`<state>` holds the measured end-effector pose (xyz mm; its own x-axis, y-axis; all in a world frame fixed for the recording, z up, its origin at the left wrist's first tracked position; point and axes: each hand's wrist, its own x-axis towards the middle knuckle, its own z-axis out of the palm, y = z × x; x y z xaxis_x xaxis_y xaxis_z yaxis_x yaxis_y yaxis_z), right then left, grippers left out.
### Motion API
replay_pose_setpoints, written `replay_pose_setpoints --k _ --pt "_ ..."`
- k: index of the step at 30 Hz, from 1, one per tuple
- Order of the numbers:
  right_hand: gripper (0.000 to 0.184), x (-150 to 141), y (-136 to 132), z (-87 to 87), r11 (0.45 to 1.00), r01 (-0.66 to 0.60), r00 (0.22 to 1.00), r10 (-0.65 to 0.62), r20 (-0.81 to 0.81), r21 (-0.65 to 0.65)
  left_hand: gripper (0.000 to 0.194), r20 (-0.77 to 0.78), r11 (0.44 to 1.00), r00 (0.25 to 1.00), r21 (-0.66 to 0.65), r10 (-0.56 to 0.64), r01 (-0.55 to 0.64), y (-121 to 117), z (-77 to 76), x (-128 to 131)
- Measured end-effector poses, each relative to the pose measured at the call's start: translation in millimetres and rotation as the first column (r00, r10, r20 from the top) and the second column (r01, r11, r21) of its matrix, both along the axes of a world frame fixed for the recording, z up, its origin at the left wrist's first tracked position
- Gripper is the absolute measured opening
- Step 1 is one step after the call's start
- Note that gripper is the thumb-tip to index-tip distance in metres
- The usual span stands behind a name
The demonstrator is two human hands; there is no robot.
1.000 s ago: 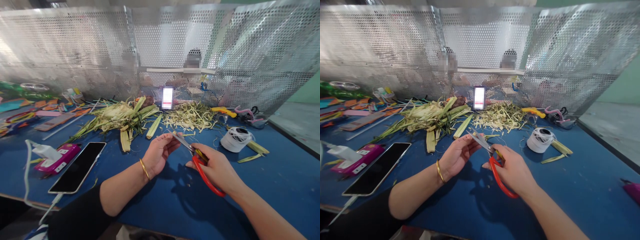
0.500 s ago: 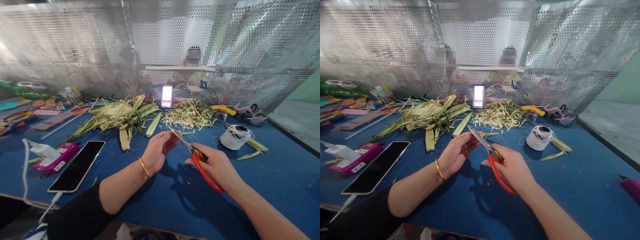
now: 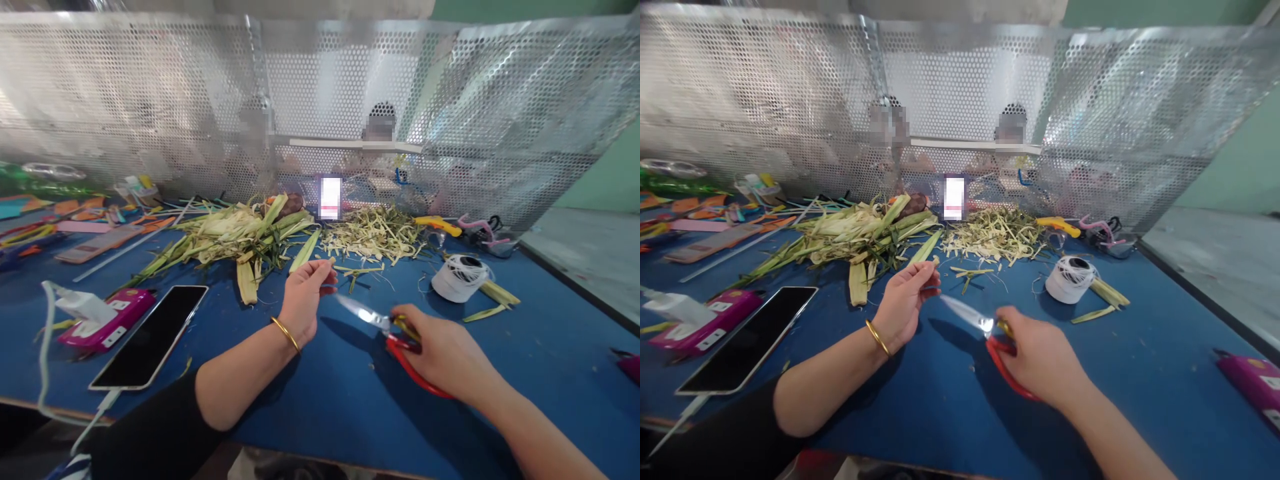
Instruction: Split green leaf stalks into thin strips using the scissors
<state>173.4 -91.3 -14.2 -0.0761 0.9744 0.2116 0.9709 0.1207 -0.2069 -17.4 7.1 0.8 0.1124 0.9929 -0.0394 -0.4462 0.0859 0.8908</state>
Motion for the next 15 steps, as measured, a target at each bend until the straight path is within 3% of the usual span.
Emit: replay_pose_setpoints --k 3,5,8,10,12,15 --pt "0.026 -10.2 -12.3 -3.1 0.990 -0.138 0.973 0.140 0.185 -0.023 0.022 -0.075 0.999 0.996 -0.004 -0.052 0.052 -3.4 -1.7 1.6" --pt "0.022 -16.7 -16.7 2.3 0.986 -0.149 0.961 0.163 0.225 -0.077 0.021 -0.134 0.992 0.983 -0.015 -0.124 0.124 -7.3 -3.9 3.5" --pt "0.014 -18.0 -16.2 18.9 0.963 -0.184 0.959 0.219 0.178 -0.197 0.020 -0.212 0.970 0.947 -0.029 -0.243 0.243 -13.9 -6.2 6.4" --pt "0.014 -13.5 -11.1 30.4 0.942 -0.243 0.963 0.264 0.062 -0.231 0.020 -0.241 0.954 0.925 -0.020 -0.295 0.299 -17.2 -6.3 7.7" --pt "0.014 -8.6 -2.4 37.8 0.961 -0.245 0.965 0.231 -0.122 -0.126 0.019 -0.258 0.943 0.912 0.001 -0.320 0.332 -19.2 -5.9 8.3" --pt "0.021 -8.4 14.5 37.7 0.979 -0.096 0.904 0.161 -0.395 0.179 0.019 -0.268 0.933 0.901 0.018 -0.342 0.359 -20.2 -5.4 8.4"
